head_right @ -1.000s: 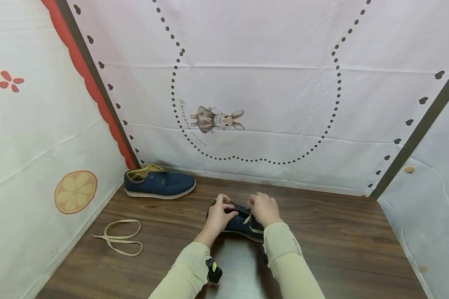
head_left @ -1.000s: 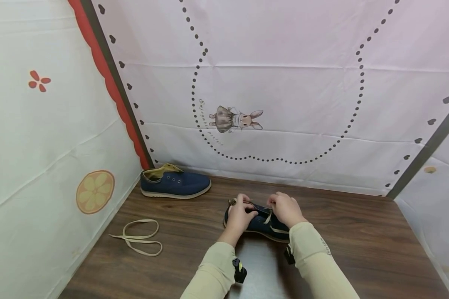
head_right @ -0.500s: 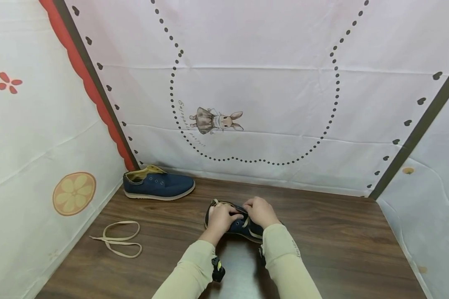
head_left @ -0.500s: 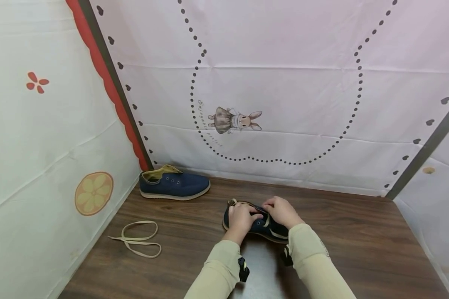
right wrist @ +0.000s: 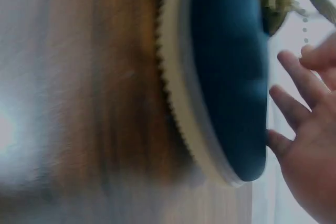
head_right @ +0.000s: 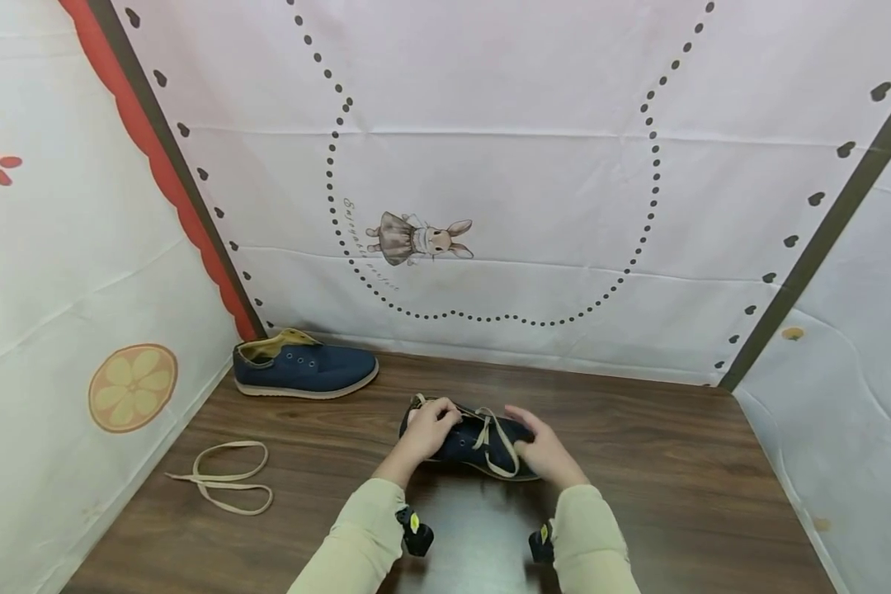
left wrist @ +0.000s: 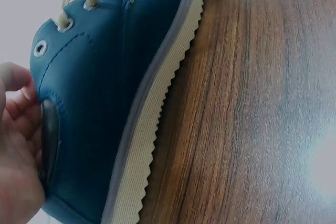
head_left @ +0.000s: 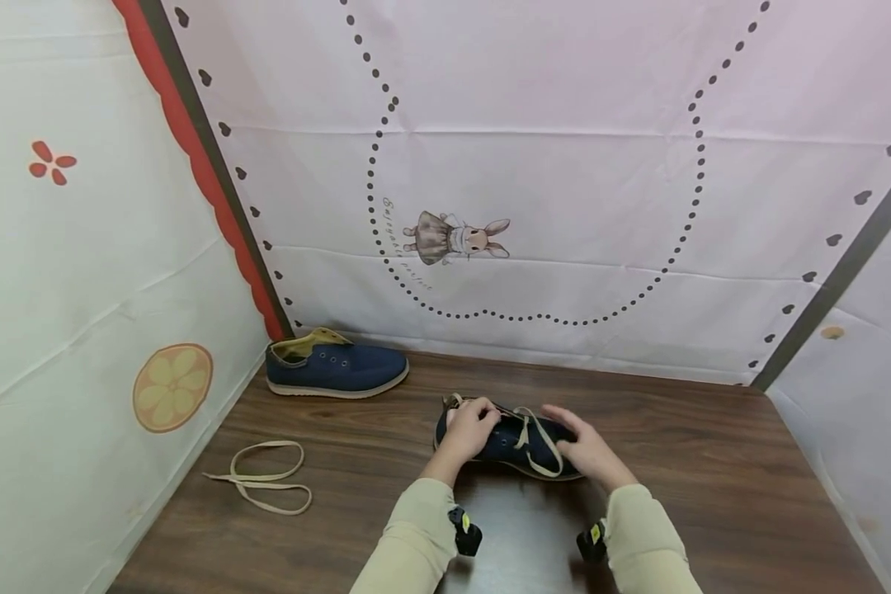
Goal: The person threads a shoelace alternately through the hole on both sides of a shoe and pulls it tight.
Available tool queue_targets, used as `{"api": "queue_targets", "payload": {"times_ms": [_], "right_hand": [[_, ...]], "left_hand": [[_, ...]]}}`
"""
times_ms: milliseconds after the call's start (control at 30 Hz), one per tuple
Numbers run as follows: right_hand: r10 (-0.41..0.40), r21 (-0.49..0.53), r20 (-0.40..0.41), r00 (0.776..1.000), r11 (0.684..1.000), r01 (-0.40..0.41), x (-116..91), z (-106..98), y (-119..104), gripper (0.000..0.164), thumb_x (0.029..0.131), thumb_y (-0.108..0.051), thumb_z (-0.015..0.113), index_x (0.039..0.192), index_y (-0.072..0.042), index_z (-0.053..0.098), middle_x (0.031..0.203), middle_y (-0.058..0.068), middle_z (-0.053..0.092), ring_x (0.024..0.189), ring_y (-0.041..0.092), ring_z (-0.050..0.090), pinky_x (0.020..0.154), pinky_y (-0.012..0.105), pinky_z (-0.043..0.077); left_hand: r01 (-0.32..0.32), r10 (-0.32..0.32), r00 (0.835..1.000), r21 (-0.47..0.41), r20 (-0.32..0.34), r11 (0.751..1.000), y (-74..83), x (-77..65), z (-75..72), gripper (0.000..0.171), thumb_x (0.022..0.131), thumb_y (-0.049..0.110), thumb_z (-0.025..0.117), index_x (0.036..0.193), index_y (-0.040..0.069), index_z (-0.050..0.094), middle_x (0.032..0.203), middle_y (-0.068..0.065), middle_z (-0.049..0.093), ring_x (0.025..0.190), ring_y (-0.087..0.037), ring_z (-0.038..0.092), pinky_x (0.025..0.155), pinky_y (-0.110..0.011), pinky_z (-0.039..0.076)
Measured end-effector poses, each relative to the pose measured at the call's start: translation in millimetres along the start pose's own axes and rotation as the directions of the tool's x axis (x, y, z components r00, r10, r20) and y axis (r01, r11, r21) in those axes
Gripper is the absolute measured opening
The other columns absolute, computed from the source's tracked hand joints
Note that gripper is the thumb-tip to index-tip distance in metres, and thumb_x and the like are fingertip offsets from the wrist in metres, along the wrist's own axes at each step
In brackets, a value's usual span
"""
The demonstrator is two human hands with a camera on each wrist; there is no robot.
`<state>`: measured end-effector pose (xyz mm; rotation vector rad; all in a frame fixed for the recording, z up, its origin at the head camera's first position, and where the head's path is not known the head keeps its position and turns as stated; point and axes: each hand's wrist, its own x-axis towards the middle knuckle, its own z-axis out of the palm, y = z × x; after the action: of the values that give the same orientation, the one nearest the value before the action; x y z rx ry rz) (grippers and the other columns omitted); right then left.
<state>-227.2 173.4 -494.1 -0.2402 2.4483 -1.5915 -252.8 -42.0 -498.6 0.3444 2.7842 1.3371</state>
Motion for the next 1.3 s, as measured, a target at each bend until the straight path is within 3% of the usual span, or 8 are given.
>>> {"api": "queue_targets", "payload": {"times_ms": [133,233,433,633,867,1133,1200,1300], "right_hand": [[-0.038,-0.155,0.050,0.998,0.987,0.045,-2.8,4.8,8.2,0.065,0.080,-0.002,0.065,0.139,-0.005,0.039,0.146,0.024,0.025,0.136,0.042,0.012,0.104,0.057,0.013],[-0.099,-0.250,0.048,0.994,0.962,0.108,-2.8,9.5,12.0,0.075,0.073,-0.018,0.078,0.136,0.000,0.041,0.143,0.024,0.031,0.135,0.043,0.015,0.105,0.059,0.001],[-0.080,-0.404,-0.030,0.996,0.913,0.061,-2.0,21.3,16.7,0.083,0.068,-0.033,0.082,0.136,-0.004,0.044,0.140,0.021,0.039,0.133,0.037,0.025,0.107,0.054,0.006],[-0.076,-0.400,-0.058,0.995,0.915,0.046,-1.6,23.2,16.1,0.078,0.068,-0.028,0.083,0.133,-0.008,0.047,0.138,0.019,0.041,0.133,0.036,0.026,0.108,0.053,0.007],[-0.083,-0.424,-0.058,0.995,0.904,0.051,-0.9,22.9,16.6,0.075,0.068,-0.028,0.083,0.132,-0.011,0.049,0.136,0.017,0.044,0.132,0.036,0.028,0.107,0.054,0.008],[-0.066,-0.418,-0.055,0.996,0.908,0.037,-0.2,24.1,14.9,0.072,0.069,-0.028,0.082,0.131,-0.013,0.050,0.136,0.017,0.044,0.132,0.036,0.029,0.107,0.054,0.008],[-0.062,-0.414,-0.053,0.997,0.910,0.034,-0.8,23.3,14.3,0.072,0.069,-0.027,0.082,0.131,-0.013,0.050,0.136,0.017,0.043,0.132,0.036,0.028,0.107,0.055,0.008],[-0.054,-0.410,-0.053,0.997,0.911,0.027,-1.1,21.8,15.1,0.072,0.069,-0.026,0.082,0.132,-0.013,0.050,0.137,0.017,0.042,0.132,0.036,0.028,0.107,0.054,0.007]], "left_hand": [[0.004,0.000,1.000,-0.153,0.027,0.988,-4.3,-1.0,-6.8,0.021,0.095,0.018,0.043,0.084,0.010,0.060,0.092,-0.001,0.061,0.090,-0.021,0.053,0.091,-0.042,0.032],[0.046,-0.038,0.999,-0.294,0.034,0.955,-5.8,-1.7,-11.0,0.024,0.096,0.017,0.040,0.085,0.007,0.059,0.092,-0.004,0.061,0.095,-0.022,0.054,0.090,-0.043,0.037],[0.042,-0.076,0.996,-0.585,-0.034,0.810,-9.3,-1.8,-16.2,0.021,0.095,0.008,0.035,0.079,0.003,0.049,0.081,-0.005,0.064,0.097,-0.022,0.057,0.092,-0.041,0.032],[-0.007,-0.134,0.986,-0.822,-0.101,0.570,-12.4,-1.9,-23.6,0.022,0.095,0.003,0.031,0.076,0.010,0.042,0.075,0.000,0.059,0.087,-0.021,0.054,0.081,-0.038,0.033],[-0.023,-0.197,0.977,-0.955,-0.085,0.296,-13.6,-4.1,-33.5,0.025,0.098,0.005,0.026,0.076,0.009,0.038,0.077,-0.001,0.059,0.083,-0.020,0.053,0.082,-0.034,0.033],[-0.110,-0.335,0.940,-0.986,-0.062,-0.125,-20.0,-7.4,-48.2,0.029,0.098,0.009,0.028,0.072,0.008,0.040,0.081,-0.005,0.059,0.093,-0.023,0.054,0.101,-0.046,0.029],[-0.132,-0.358,0.931,-0.978,-0.066,-0.163,-22.0,-8.5,-49.6,0.029,0.098,0.009,0.029,0.072,0.008,0.041,0.081,-0.005,0.061,0.098,-0.024,0.054,0.103,-0.051,0.027],[-0.115,-0.333,0.940,-0.990,-0.081,-0.083,-23.3,-8.5,-49.2,0.027,0.099,0.010,0.032,0.076,0.007,0.043,0.083,-0.006,0.062,0.103,-0.026,0.055,0.102,-0.053,0.028]]}}
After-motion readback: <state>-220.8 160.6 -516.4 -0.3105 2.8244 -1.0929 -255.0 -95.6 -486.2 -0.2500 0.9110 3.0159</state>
